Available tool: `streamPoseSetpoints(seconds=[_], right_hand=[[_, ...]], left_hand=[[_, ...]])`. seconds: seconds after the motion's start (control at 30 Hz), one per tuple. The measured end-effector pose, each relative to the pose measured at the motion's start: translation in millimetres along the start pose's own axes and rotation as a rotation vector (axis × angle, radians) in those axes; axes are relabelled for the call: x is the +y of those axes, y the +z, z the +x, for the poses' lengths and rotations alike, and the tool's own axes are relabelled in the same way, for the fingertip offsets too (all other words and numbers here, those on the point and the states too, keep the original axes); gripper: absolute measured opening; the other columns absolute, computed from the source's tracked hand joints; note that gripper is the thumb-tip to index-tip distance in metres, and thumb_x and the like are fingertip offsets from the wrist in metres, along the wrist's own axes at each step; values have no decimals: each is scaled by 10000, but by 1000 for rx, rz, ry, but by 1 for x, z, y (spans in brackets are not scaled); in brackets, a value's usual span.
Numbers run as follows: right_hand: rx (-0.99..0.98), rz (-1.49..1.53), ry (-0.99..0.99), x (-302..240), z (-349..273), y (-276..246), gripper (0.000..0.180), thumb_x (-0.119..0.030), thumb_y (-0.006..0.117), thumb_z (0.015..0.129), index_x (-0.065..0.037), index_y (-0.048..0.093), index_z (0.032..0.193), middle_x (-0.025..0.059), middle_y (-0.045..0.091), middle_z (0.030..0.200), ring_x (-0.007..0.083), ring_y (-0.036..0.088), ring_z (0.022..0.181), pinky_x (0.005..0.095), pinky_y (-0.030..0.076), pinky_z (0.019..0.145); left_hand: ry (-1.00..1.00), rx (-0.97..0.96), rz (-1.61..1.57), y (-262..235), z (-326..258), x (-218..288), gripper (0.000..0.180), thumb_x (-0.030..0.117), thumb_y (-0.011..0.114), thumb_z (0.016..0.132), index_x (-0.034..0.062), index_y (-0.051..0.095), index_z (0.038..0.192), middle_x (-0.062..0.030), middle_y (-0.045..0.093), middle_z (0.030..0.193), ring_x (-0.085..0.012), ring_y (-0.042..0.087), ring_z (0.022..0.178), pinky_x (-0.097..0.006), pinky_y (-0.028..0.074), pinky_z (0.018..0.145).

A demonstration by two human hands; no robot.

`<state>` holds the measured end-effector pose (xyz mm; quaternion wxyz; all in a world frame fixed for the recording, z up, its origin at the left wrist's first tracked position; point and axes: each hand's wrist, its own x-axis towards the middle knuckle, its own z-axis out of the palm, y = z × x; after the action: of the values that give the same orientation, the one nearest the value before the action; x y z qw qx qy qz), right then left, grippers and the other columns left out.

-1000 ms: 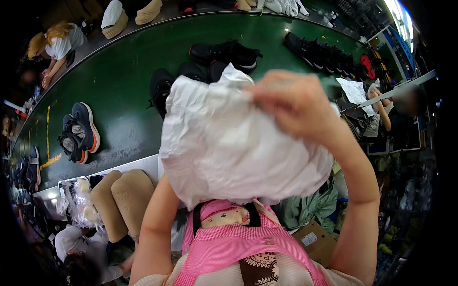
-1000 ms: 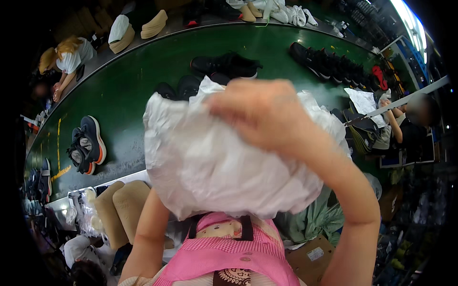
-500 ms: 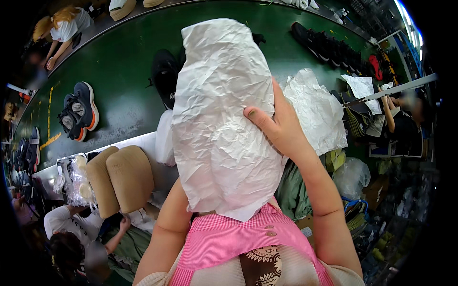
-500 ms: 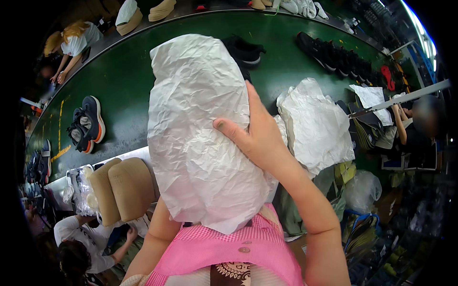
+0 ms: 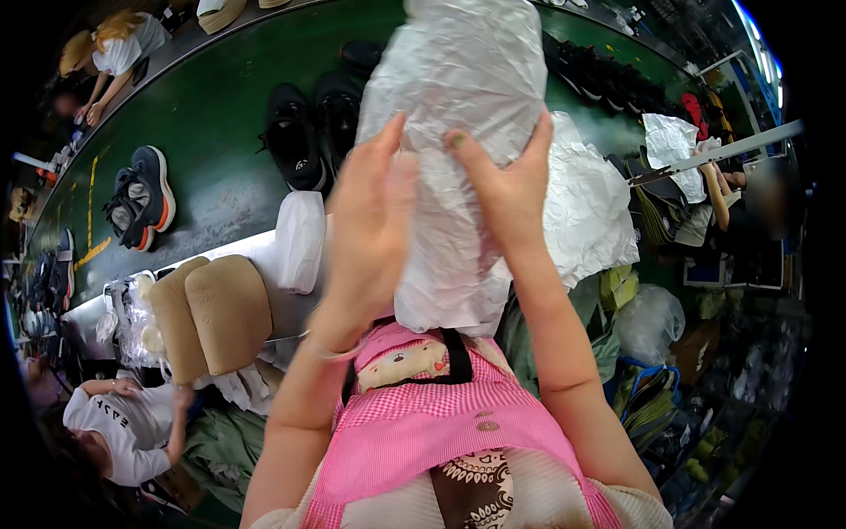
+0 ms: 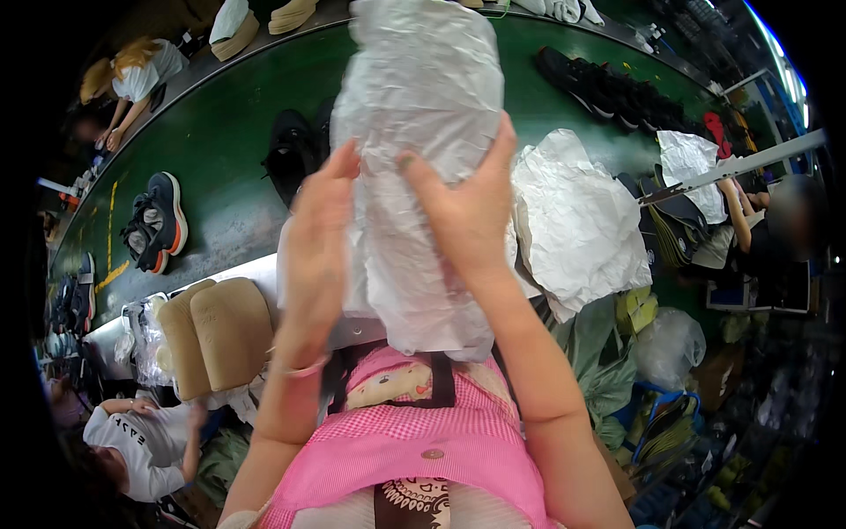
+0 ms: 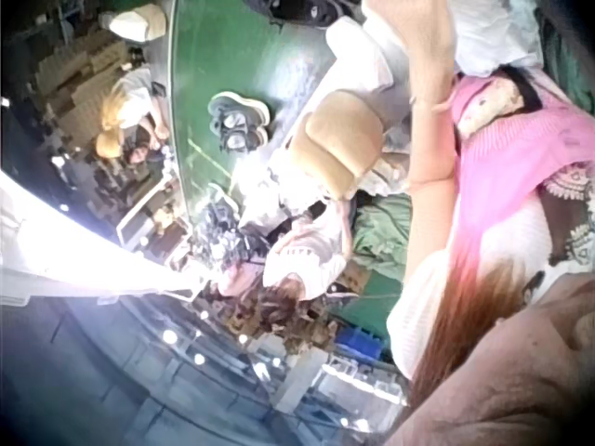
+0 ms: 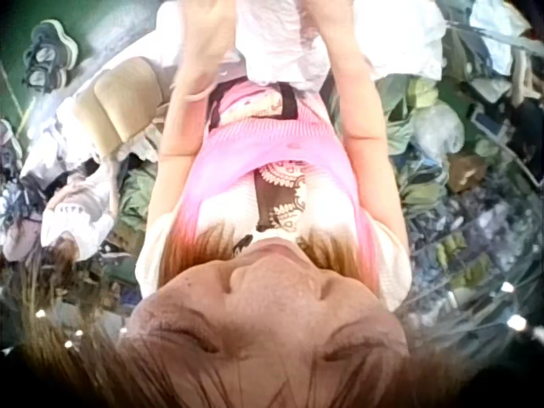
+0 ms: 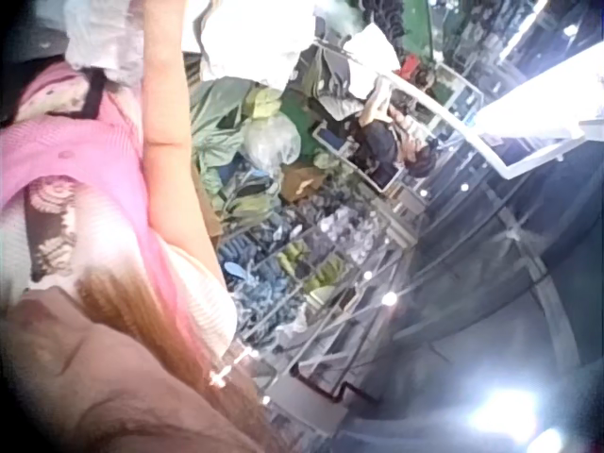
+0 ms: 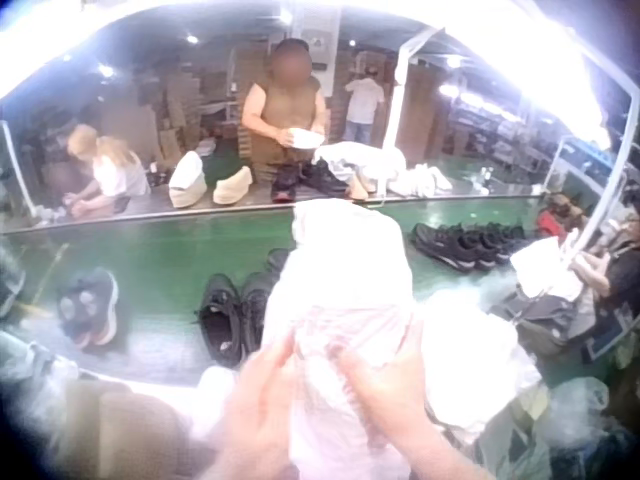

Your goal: The person repeatedly picks up white tissue paper, folds it into a compact shape, and inserts it into the toe area of various shoes on a conveyor belt. The person handles multiple pairs of shoes one at a time, moving them along the belt after stuffing.

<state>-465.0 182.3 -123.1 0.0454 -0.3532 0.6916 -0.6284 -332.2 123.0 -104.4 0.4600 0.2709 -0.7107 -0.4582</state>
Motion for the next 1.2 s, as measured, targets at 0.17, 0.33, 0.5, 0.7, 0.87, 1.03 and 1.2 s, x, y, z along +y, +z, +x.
streamPoseSetpoints(seconds=[0.17, 0.33, 0.5, 0.7, 0.87, 1.03, 1.2], right_hand=[[-94, 369, 47, -21, -15, 19, 548, -324, 674, 826, 10, 445, 1194, 119, 593, 1074, 179, 559, 984, 259, 418, 876], [-288, 639, 356, -20, 5, -2, 612, -556, 405, 932, 4, 541, 1136, 92, 586, 1126, 166, 556, 1013, 253, 423, 867], [-446, 753, 534, -9, 15, -16, 712, -600, 363, 924, -4, 463, 1300, 123, 529, 1270, 207, 555, 1087, 320, 434, 938], [-382, 450, 429, 1, 18, -9, 787, -639, 457, 868, 76, 527, 1190, 188, 590, 1123, 257, 540, 1066, 307, 383, 947], [-580, -56, -23, -16, -28, -35, 1022, -466, 751, 681, 51, 242, 1401, 277, 383, 1364, 373, 370, 1291, 393, 314, 1052], [-430, 73, 156, -4, -59, -27, 752, -131, 723, 746, -5, 340, 1380, 218, 557, 1218, 298, 557, 1140, 353, 428, 947], [-161, -163, -341, 28, -38, -8, 440, -39, 665, 729, 2, 545, 1150, 183, 603, 1044, 332, 605, 942, 360, 483, 808]], left_hand=[[-460, -38, -674, 25, 12, -28, 442, 397, 482, 962, 10, 558, 1163, -54, 611, 1046, -100, 558, 962, -236, 429, 855], [-580, -196, -904, 9, 9, -26, 481, 365, 675, 851, 8, 568, 1155, -55, 611, 1111, -109, 568, 989, -257, 432, 880], [-643, -189, -1001, 14, -2, -25, 506, 324, 730, 803, 20, 567, 1174, -42, 611, 1118, -155, 560, 1055, -307, 435, 918], [-662, -98, -1015, 16, -9, -36, 586, 330, 674, 848, 24, 456, 1297, -69, 556, 1221, -190, 545, 1110, -342, 421, 993], [-460, 52, -1059, 15, 16, -39, 589, 428, 560, 903, 54, 408, 1332, -85, 522, 1281, -235, 522, 1153, -406, 417, 1003], [-451, 134, -1224, 8, 33, -31, 596, 432, 578, 890, 49, 424, 1321, -112, 530, 1275, -261, 513, 1170, -432, 398, 1021], [-502, 187, -1347, 11, 28, -13, 598, 455, 614, 861, 94, 449, 1308, -71, 545, 1256, -249, 521, 1157, -431, 410, 1014]])
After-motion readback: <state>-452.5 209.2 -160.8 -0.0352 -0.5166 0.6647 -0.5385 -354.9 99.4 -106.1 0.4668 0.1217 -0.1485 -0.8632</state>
